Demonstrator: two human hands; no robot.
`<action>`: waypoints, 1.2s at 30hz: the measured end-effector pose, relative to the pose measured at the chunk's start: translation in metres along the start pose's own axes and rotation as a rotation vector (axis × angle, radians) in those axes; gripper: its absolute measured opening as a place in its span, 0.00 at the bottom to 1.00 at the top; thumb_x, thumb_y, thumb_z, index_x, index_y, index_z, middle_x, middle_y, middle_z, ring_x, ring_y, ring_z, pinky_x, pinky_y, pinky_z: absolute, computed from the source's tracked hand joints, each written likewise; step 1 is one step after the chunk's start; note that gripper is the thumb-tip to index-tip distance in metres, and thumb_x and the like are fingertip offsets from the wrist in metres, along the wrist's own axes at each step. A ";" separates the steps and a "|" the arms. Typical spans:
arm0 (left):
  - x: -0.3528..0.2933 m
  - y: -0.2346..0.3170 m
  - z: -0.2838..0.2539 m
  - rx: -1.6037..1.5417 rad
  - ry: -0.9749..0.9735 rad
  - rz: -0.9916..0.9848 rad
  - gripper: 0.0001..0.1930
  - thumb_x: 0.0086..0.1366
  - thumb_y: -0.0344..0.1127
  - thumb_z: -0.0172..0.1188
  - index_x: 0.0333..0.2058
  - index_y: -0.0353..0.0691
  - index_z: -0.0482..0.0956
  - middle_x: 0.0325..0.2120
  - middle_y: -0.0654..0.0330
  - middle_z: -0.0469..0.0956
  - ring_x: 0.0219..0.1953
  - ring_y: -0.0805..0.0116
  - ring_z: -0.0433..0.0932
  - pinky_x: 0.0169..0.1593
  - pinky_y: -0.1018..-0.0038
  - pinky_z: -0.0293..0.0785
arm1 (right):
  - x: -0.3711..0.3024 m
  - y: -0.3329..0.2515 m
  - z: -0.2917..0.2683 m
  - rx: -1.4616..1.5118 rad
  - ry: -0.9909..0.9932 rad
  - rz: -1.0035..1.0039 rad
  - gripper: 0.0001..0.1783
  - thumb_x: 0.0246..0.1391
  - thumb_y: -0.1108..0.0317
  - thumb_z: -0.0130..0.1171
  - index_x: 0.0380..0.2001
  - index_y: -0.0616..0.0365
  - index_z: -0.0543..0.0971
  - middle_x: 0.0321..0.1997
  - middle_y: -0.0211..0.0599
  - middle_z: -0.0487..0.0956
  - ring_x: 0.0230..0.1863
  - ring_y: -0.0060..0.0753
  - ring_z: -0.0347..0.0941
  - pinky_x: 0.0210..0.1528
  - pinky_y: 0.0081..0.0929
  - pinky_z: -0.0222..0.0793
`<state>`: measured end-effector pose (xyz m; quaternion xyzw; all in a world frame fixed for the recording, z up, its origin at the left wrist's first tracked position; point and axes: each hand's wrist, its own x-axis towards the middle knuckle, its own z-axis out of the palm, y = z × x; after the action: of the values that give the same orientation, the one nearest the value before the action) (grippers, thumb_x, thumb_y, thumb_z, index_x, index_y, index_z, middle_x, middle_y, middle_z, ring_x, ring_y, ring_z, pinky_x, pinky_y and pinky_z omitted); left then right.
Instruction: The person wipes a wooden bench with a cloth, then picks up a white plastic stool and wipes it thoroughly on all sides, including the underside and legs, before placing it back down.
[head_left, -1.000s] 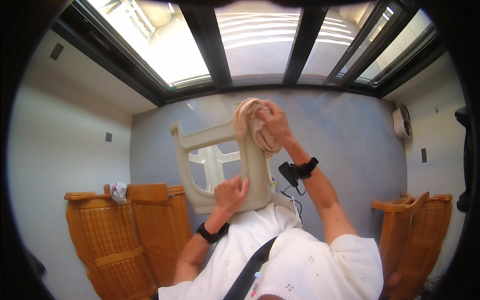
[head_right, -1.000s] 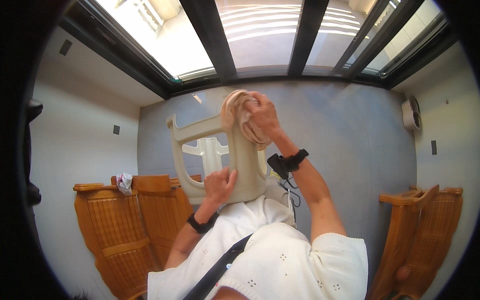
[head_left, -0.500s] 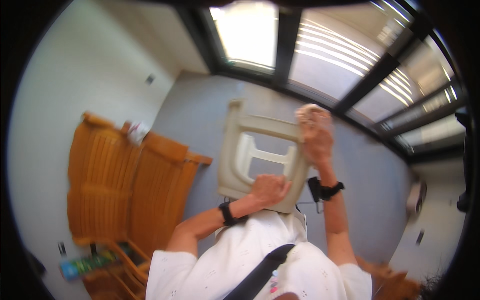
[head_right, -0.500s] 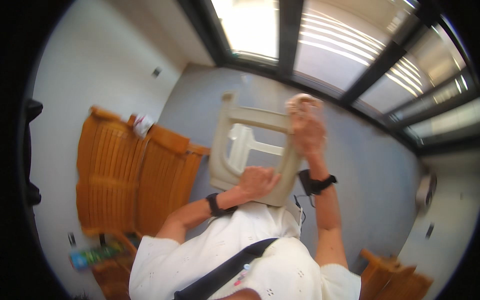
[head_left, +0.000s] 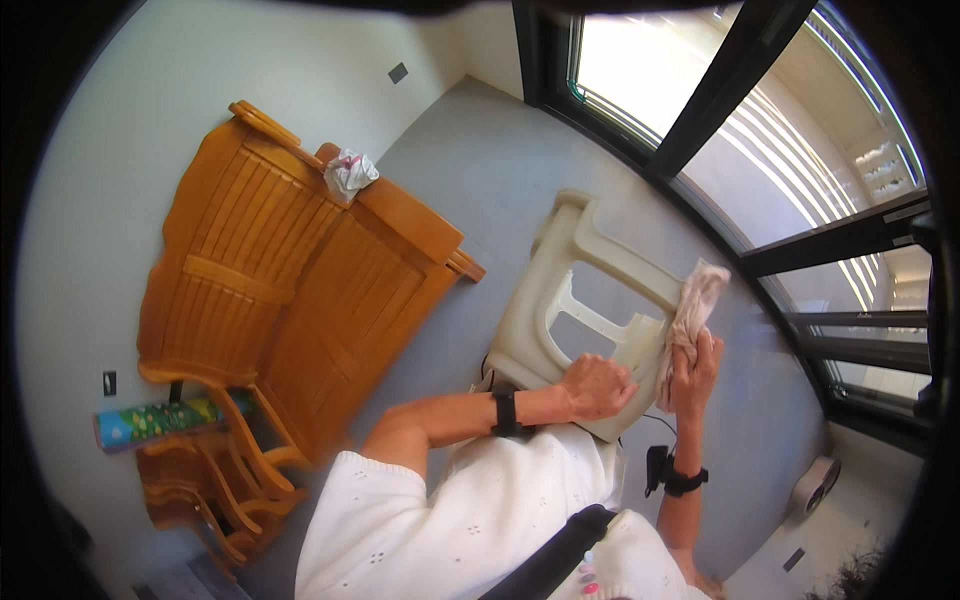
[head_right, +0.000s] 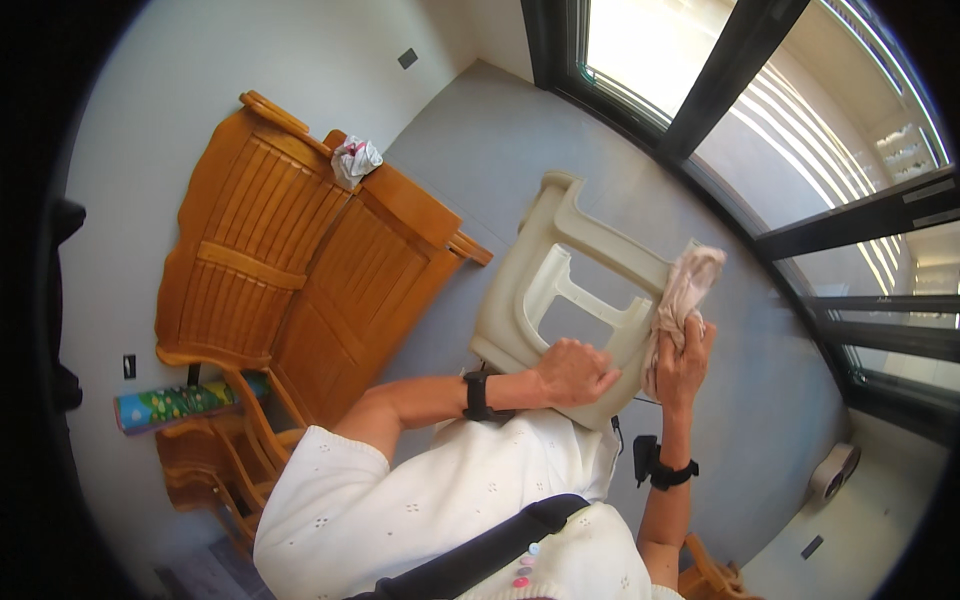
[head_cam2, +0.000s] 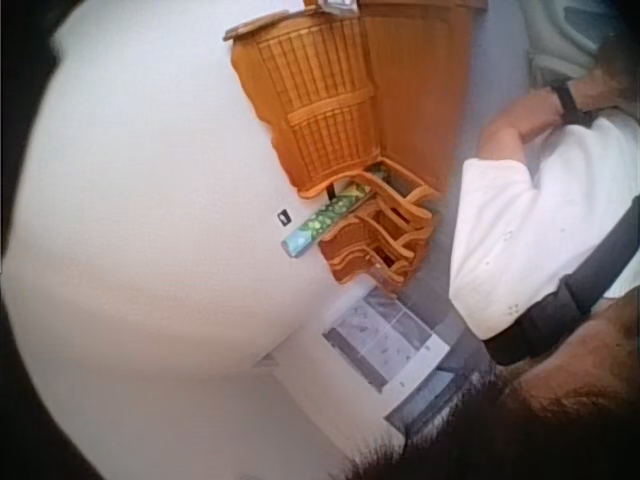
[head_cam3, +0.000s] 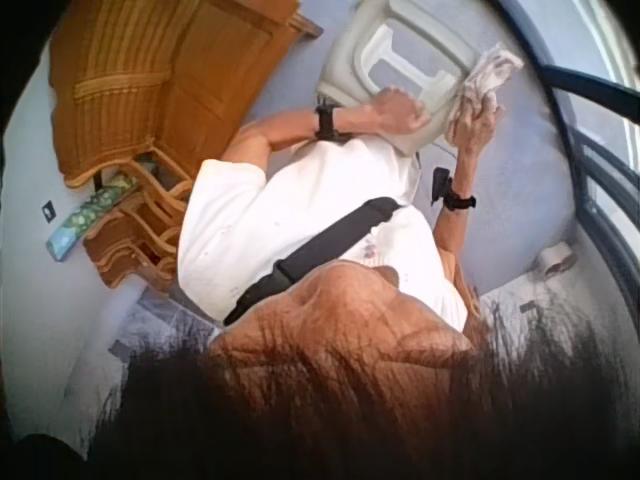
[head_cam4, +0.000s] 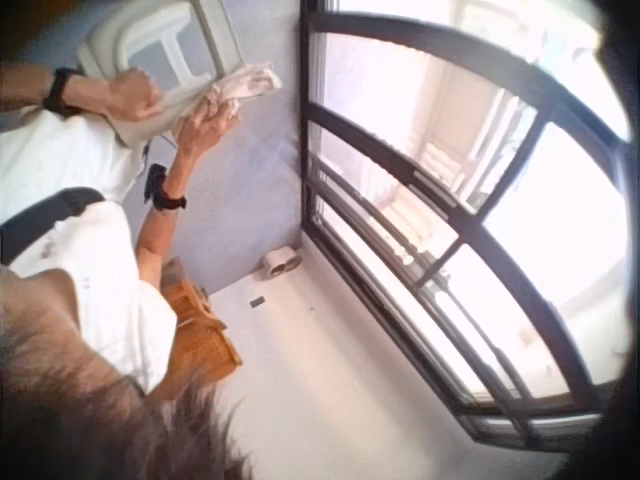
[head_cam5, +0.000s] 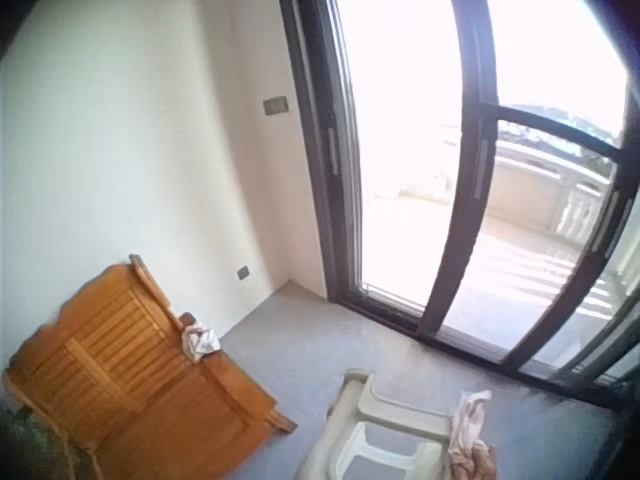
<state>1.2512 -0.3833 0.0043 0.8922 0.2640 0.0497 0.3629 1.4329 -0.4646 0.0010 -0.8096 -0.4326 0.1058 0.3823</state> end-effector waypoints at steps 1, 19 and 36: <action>-0.007 -0.012 -0.007 -0.011 -0.041 0.035 0.20 0.62 0.48 0.54 0.21 0.37 0.78 0.17 0.45 0.77 0.23 0.45 0.80 0.28 0.57 0.75 | -0.016 -0.006 0.004 0.041 -0.007 0.019 0.11 0.57 0.69 0.57 0.43 0.59 0.74 0.43 0.44 0.69 0.43 0.46 0.71 0.46 0.36 0.67; -0.099 -0.058 -0.068 -0.027 -0.568 0.802 0.21 0.63 0.51 0.53 0.18 0.41 0.75 0.15 0.51 0.74 0.20 0.48 0.74 0.25 0.57 0.69 | -0.339 -0.113 0.075 1.684 0.651 0.532 0.23 0.64 0.53 0.49 0.56 0.56 0.72 0.54 0.40 0.77 0.54 0.40 0.74 0.59 0.39 0.68; -0.237 -0.380 -0.076 0.572 -1.160 -0.257 0.54 0.57 0.73 0.54 0.70 0.42 0.47 0.68 0.34 0.45 0.68 0.32 0.50 0.69 0.53 0.52 | -0.622 -0.244 0.146 1.182 1.506 1.096 0.20 0.57 0.62 0.58 0.52 0.56 0.73 0.48 0.36 0.76 0.51 0.31 0.73 0.56 0.33 0.69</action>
<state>0.8620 -0.2292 -0.1723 0.7968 0.1329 -0.5552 0.1980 0.8331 -0.7920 -0.0247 -0.4385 0.4476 -0.0690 0.7763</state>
